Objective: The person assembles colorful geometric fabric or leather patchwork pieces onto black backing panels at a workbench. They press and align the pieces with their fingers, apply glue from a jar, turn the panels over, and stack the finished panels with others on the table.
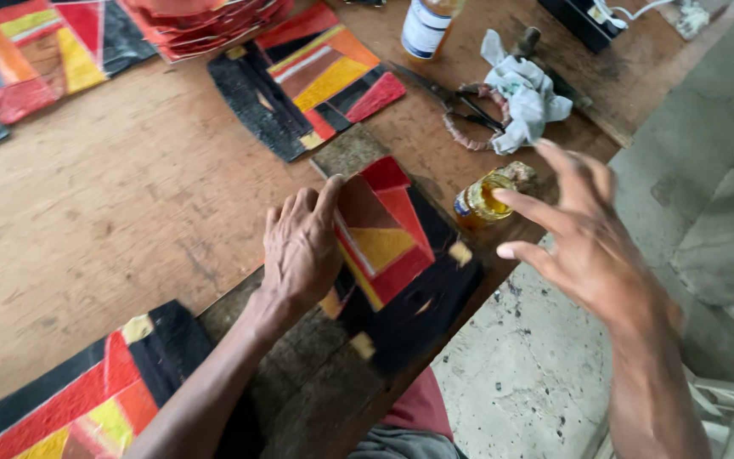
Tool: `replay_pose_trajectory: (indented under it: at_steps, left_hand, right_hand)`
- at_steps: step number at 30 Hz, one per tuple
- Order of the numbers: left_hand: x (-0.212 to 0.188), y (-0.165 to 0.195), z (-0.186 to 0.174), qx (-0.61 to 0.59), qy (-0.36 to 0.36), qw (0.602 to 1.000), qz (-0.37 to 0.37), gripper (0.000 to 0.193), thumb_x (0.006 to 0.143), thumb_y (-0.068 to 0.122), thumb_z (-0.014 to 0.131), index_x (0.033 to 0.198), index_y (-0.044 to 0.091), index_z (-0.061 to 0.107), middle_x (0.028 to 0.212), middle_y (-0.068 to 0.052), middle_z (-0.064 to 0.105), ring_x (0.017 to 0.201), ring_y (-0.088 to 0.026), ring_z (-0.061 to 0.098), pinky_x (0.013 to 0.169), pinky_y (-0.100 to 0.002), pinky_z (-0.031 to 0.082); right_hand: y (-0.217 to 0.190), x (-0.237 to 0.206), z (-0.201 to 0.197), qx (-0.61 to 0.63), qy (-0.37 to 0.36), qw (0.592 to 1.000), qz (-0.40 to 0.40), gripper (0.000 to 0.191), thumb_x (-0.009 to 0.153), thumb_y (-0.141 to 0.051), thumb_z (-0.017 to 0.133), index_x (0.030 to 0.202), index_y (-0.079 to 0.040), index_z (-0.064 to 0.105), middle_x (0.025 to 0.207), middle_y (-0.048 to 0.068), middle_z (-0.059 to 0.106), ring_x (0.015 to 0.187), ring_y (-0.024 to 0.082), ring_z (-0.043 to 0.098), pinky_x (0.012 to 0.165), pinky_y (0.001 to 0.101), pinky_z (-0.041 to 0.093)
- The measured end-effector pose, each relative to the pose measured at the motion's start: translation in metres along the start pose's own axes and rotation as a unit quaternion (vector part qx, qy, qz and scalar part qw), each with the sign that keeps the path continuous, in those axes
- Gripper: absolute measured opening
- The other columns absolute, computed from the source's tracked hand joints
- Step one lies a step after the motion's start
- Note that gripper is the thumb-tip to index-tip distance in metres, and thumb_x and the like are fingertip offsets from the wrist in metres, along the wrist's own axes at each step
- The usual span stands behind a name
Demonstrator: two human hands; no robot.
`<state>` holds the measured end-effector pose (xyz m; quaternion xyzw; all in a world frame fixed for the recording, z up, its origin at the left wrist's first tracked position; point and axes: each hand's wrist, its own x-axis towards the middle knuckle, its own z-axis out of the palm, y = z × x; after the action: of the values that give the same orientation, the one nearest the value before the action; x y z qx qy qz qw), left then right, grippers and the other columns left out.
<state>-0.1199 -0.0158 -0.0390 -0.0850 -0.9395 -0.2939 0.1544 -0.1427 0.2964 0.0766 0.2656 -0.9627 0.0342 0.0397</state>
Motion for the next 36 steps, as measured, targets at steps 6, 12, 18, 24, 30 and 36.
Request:
replay_pose_trajectory:
  at_steps: [6, 12, 18, 24, 30, 36]
  left_hand:
    - [0.000, -0.005, 0.010, -0.044, -0.007, 0.997, 0.065, 0.056, 0.084, 0.009, 0.066, 0.140, 0.014, 0.061, 0.101, -0.014, 0.055, 0.094, -0.033, 0.055, 0.082, -0.045, 0.044]
    - [0.005, -0.007, 0.007, -0.081, -0.040, 0.994, 0.063, 0.044, 0.090, 0.009, 0.065, 0.134, 0.011, 0.067, 0.098, -0.012, 0.056, 0.096, -0.031, 0.056, 0.081, -0.043, 0.044]
    - [0.007, -0.004, 0.004, -0.080, -0.059, 0.993, 0.060, 0.039, 0.089, 0.009, 0.064, 0.128, 0.012, 0.071, 0.096, -0.010, 0.058, 0.096, -0.030, 0.058, 0.080, -0.044, 0.044]
    - [0.002, -0.010, -0.001, -0.091, -0.050, 0.993, 0.058, 0.040, 0.089, 0.007, 0.064, 0.127, 0.013, 0.072, 0.097, -0.012, 0.061, 0.092, -0.032, 0.061, 0.079, -0.046, 0.047]
    - [-0.001, -0.005, -0.011, -0.090, -0.060, 0.992, 0.063, 0.049, 0.084, 0.025, 0.081, 0.129, 0.009, 0.071, 0.096, -0.015, 0.061, 0.091, -0.031, 0.060, 0.077, -0.046, 0.051]
    - [0.004, -0.005, -0.019, -0.042, -0.055, 0.995, 0.065, 0.067, 0.072, 0.031, 0.090, 0.133, 0.010, 0.071, 0.099, -0.010, 0.065, 0.095, -0.027, 0.061, 0.087, -0.044, 0.046]
  right_hand:
    - [0.010, 0.035, 0.015, 0.039, -0.191, 0.977, 0.086, 0.061, 0.066, -0.021, 0.088, 0.124, -0.007, 0.073, 0.166, 0.007, 0.015, 0.146, 0.033, 0.022, 0.121, 0.0471, 0.028]
    - [0.014, 0.048, 0.025, -0.015, -0.250, 0.966, 0.066, 0.052, 0.070, -0.020, 0.086, 0.117, -0.003, 0.075, 0.166, 0.007, 0.015, 0.147, 0.031, 0.021, 0.124, 0.0482, 0.023]
    - [0.018, 0.043, 0.025, 0.012, -0.217, 0.975, 0.046, 0.044, 0.071, -0.017, 0.086, 0.111, -0.001, 0.075, 0.161, 0.009, 0.030, 0.142, 0.031, 0.029, 0.124, 0.0458, 0.026]
    - [0.023, 0.013, 0.009, 0.075, -0.024, 0.997, -0.012, 0.059, 0.063, -0.017, 0.090, 0.119, -0.008, 0.072, 0.158, 0.015, 0.037, 0.139, 0.035, 0.032, 0.118, 0.0466, 0.033]
    - [0.021, -0.024, -0.013, 0.045, 0.087, 0.991, -0.090, 0.041, 0.070, -0.009, 0.089, 0.108, -0.009, 0.073, 0.150, 0.016, 0.045, 0.135, 0.035, 0.040, 0.117, 0.0511, 0.036]
    - [0.024, -0.120, -0.047, 0.231, 0.216, 0.947, 0.062, 0.030, 0.093, -0.014, 0.079, 0.120, -0.011, 0.065, 0.119, 0.009, 0.062, 0.098, 0.015, 0.061, 0.080, 0.0230, 0.052]
